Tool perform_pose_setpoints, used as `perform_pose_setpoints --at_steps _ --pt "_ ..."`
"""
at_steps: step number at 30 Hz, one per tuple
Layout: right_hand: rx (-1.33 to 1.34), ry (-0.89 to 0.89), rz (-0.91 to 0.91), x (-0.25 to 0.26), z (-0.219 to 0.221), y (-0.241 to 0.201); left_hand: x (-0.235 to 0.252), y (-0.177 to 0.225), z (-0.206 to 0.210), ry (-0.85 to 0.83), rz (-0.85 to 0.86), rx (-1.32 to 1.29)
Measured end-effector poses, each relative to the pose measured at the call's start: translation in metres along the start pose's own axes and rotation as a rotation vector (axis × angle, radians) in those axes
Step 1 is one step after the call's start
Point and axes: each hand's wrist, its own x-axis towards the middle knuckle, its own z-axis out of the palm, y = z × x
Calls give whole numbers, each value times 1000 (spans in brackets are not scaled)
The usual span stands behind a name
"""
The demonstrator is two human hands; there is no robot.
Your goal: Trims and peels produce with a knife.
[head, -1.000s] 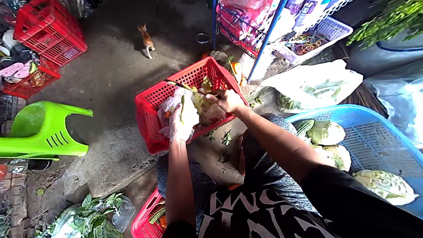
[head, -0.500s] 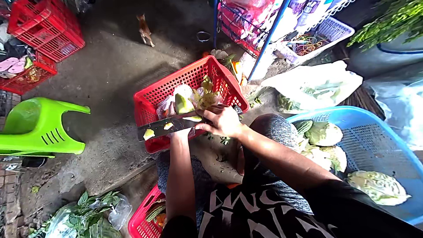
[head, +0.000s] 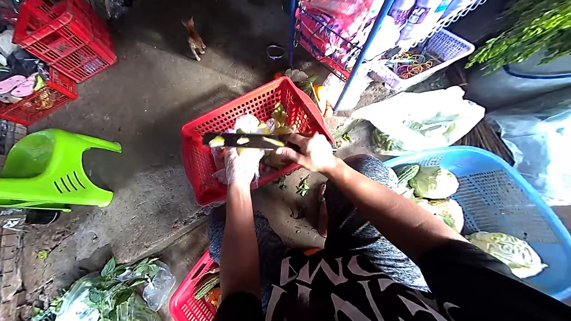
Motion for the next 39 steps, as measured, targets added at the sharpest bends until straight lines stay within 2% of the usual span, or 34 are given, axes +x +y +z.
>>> perform_pose_setpoints --at_steps 4,9,13,15,17,21,23,25,27,29,33,37,39 --pt "25 9 -185 -1 7 -18 1 -4 -4 -69 23 -51" --pt "66 -23 -18 9 10 2 -3 3 1 21 13 98" --pt "47 -27 -132 7 2 -11 6 1 -6 -58 0 6" --pt "47 -19 -152 7 7 -10 4 1 -6 -72 -2 44" --pt "60 -56 -45 14 10 3 -1 5 0 -65 -24 148" --pt "73 -216 335 29 1 31 -1 6 7 -81 -112 189" --pt "128 -225 343 30 -11 17 -3 14 13 -34 -103 186" --pt "195 -191 228 20 -18 0 -5 14 16 33 -83 182" --pt "180 -124 74 8 -12 -9 -10 8 13 26 -39 136" --pt "119 -103 7 5 -7 -11 -10 3 10 13 -47 120" --pt "121 -239 167 14 -11 5 -10 1 14 61 -180 187" --pt "119 -286 400 17 -18 25 -18 0 16 -4 -273 165" --pt "170 -232 366 14 -22 18 -10 3 16 12 -226 142"
